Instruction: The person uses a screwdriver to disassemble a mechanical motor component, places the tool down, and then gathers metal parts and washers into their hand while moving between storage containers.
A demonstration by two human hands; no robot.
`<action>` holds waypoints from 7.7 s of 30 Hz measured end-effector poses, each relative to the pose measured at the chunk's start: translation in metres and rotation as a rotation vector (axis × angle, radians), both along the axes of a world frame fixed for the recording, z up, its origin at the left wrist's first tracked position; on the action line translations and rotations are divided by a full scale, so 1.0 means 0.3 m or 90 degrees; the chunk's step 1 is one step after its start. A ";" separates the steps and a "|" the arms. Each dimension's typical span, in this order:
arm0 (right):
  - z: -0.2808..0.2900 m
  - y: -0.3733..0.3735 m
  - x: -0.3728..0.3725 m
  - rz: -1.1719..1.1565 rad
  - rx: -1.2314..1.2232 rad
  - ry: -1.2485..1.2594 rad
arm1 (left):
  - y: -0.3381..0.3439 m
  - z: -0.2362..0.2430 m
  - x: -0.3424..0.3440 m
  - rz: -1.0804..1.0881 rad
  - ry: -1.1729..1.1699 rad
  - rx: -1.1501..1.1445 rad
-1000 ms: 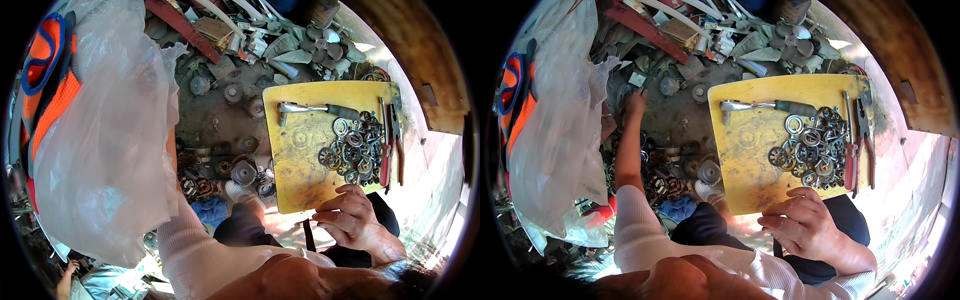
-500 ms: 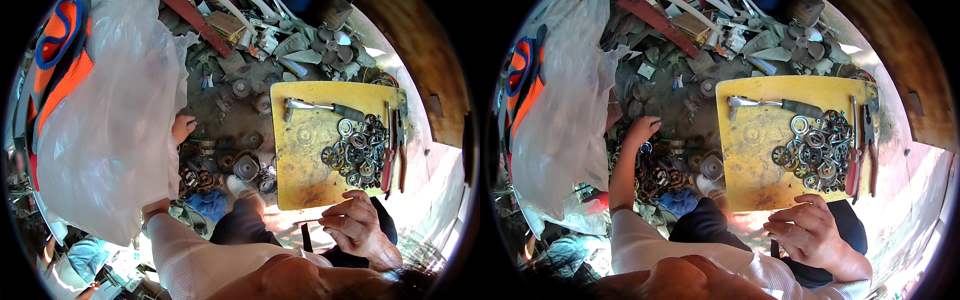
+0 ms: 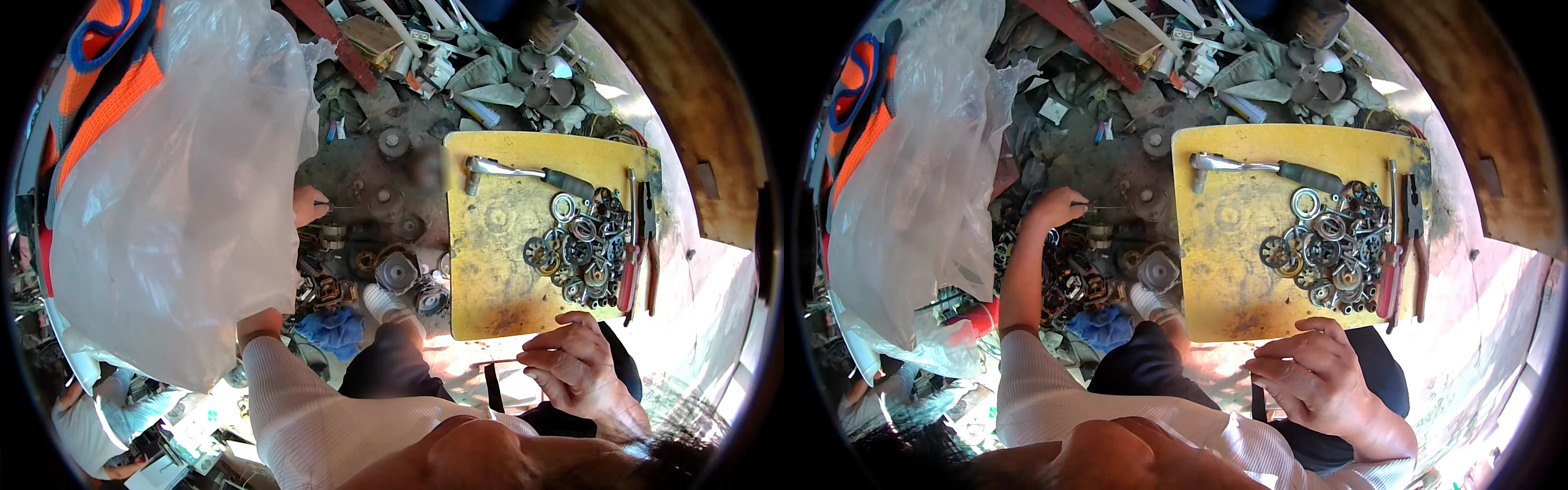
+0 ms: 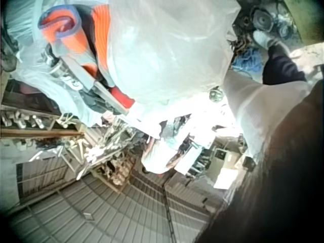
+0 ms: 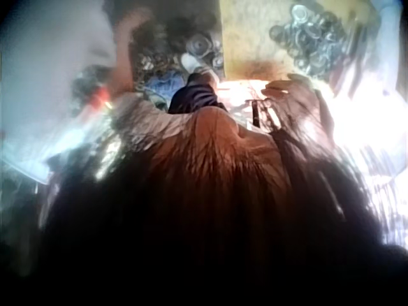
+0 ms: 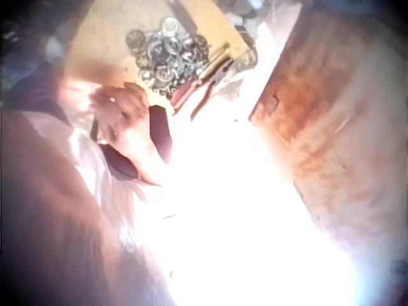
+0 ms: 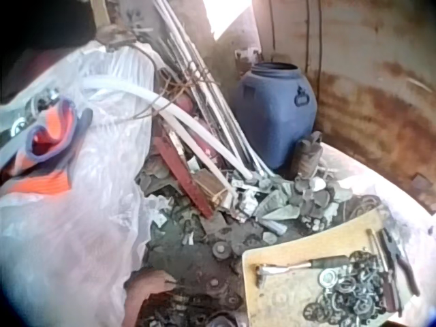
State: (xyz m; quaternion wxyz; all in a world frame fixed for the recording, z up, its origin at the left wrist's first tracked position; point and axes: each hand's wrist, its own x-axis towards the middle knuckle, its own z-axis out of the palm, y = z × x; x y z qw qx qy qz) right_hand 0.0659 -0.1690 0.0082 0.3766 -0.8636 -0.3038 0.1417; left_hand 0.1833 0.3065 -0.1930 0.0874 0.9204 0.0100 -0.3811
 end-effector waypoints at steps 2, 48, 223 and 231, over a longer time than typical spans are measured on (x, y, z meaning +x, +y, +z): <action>-0.007 0.007 -0.010 -0.026 -0.022 -0.002 | -0.022 -0.036 0.093 -0.038 -0.118 -0.034; -0.015 0.032 -0.008 0.008 -0.017 0.030 | -0.088 -0.083 0.256 0.113 0.133 -0.090; 0.029 0.014 -0.052 -0.060 -0.156 0.068 | 0.272 -0.498 -0.024 0.290 -0.258 -0.204; -0.045 0.049 0.002 -0.002 -0.073 0.062 | 0.324 -0.277 -0.407 0.464 -0.223 -0.277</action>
